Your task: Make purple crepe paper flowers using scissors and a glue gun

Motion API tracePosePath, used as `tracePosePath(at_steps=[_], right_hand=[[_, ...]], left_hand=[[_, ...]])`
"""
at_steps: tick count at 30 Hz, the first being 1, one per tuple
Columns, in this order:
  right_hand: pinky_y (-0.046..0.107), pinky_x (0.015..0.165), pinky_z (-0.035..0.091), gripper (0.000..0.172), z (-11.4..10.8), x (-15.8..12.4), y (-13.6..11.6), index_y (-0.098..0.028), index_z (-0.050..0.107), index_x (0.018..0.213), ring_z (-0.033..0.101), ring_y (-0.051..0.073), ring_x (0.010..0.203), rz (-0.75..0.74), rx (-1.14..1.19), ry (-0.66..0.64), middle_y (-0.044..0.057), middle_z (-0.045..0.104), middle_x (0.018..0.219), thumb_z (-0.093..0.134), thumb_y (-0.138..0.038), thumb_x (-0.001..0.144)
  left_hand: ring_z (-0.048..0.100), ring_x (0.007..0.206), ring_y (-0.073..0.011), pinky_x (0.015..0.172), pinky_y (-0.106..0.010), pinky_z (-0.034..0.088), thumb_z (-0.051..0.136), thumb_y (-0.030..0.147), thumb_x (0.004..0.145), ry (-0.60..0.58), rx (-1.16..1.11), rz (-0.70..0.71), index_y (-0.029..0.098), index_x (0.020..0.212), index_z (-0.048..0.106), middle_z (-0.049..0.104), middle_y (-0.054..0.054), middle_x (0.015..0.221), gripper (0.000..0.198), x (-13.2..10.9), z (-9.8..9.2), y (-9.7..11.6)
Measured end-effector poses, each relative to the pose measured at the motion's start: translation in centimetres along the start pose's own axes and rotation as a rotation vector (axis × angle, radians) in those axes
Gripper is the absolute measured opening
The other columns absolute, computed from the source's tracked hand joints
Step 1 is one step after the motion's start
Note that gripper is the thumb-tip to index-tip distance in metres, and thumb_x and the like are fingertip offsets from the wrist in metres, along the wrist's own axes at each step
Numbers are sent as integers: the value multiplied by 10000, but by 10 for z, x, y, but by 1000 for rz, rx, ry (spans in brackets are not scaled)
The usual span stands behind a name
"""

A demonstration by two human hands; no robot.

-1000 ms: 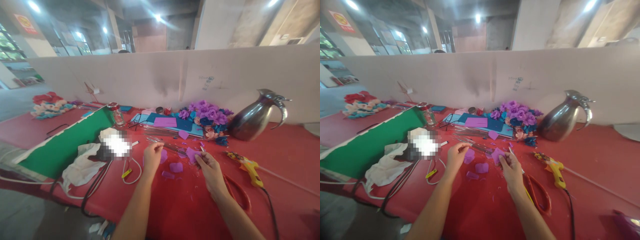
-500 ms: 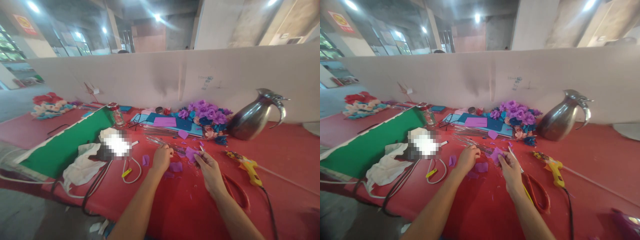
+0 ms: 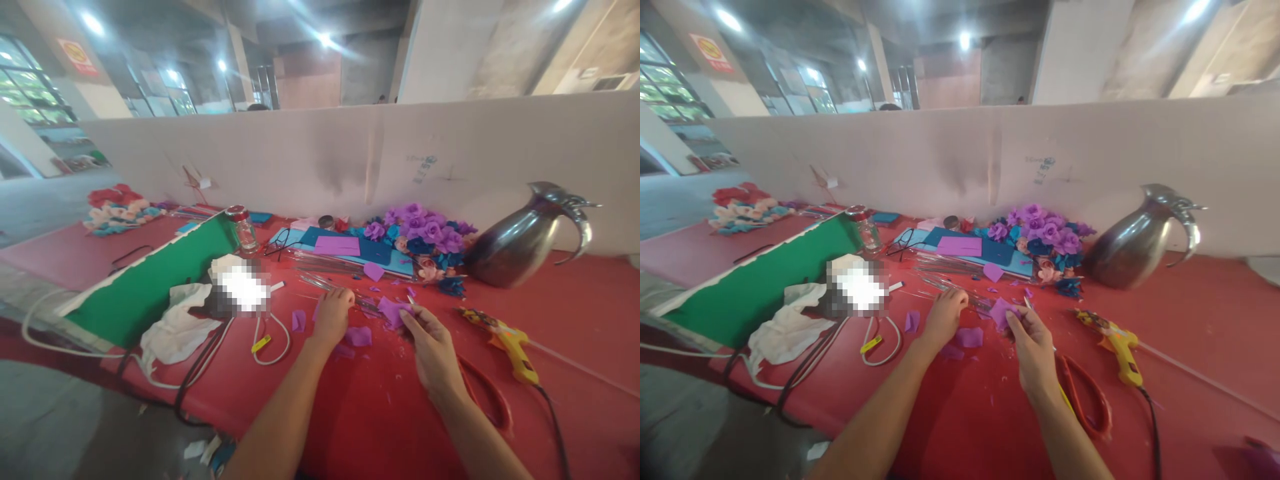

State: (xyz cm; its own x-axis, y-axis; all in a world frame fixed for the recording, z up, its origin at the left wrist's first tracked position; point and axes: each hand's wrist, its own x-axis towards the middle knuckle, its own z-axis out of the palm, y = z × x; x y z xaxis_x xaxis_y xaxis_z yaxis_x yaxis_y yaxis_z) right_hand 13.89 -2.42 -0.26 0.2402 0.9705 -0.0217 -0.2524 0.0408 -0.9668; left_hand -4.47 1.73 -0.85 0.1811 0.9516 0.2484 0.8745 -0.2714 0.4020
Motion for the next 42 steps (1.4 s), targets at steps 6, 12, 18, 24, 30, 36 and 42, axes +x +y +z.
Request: tracePosePath(at_steps=[6, 12, 18, 24, 30, 36, 42], right_hand=[[236, 522, 380, 388, 3, -1, -2, -171, 673, 835, 498, 108, 537, 14, -13, -3, -18, 615, 624, 806, -468, 623], [239, 502, 387, 398, 2, 2, 1, -167, 675, 811, 524, 121, 519, 56, -76, -21, -6, 634, 601, 803, -484, 605], [247, 535, 398, 409, 6, -5, -4, -161, 724, 925, 523, 122, 552, -1, -102, -169, 3, 643, 643, 786, -473, 668], [229, 579, 390, 294, -1, -5, -9, -177, 707, 787, 491, 107, 609, -75, -10, -25, -10, 605, 665, 775, -451, 705], [214, 624, 446, 283, -9, 8, -13, -192, 678, 753, 533, 103, 667, -88, 223, 125, -16, 605, 714, 820, -408, 638], [225, 474, 452, 386, -10, 20, 11, -180, 688, 773, 542, 110, 562, 122, 265, 142, 0, 636, 704, 884, -349, 486], [201, 434, 449, 283, -19, 24, 21, -162, 678, 736, 531, 90, 535, 219, 337, 65, 3, 627, 680, 858, -263, 542]], left_hand=[[618, 893, -175, 913, -321, 410, 495, 120, 899, 277, -361, 21, 219, 865, 654, 723, -18, 880, 191, 2, -6, 14], [641, 853, -172, 927, -314, 434, 558, 173, 891, 292, -584, 165, 228, 861, 717, 745, -14, 816, 171, -4, -2, 27], [643, 844, -171, 879, -324, 420, 498, 155, 924, 242, -489, 274, 221, 888, 736, 755, -26, 854, 250, -11, 0, 30], [633, 888, -165, 972, -354, 364, 490, 150, 928, 203, -332, 257, 252, 946, 734, 755, -5, 915, 265, -10, 3, 24], [557, 1053, -209, 949, -341, 407, 521, 157, 894, 343, -120, -46, 236, 1114, 682, 679, -55, 1130, 284, -8, -18, 3], [551, 1056, -312, 856, -400, 425, 501, 104, 820, 129, 429, -589, 160, 1006, 700, 659, -156, 1067, 279, -13, -53, -39], [579, 1015, -322, 795, -384, 446, 373, 47, 844, 125, 468, -704, 30, 1031, 674, 645, -235, 1063, 355, -14, -50, -54]])
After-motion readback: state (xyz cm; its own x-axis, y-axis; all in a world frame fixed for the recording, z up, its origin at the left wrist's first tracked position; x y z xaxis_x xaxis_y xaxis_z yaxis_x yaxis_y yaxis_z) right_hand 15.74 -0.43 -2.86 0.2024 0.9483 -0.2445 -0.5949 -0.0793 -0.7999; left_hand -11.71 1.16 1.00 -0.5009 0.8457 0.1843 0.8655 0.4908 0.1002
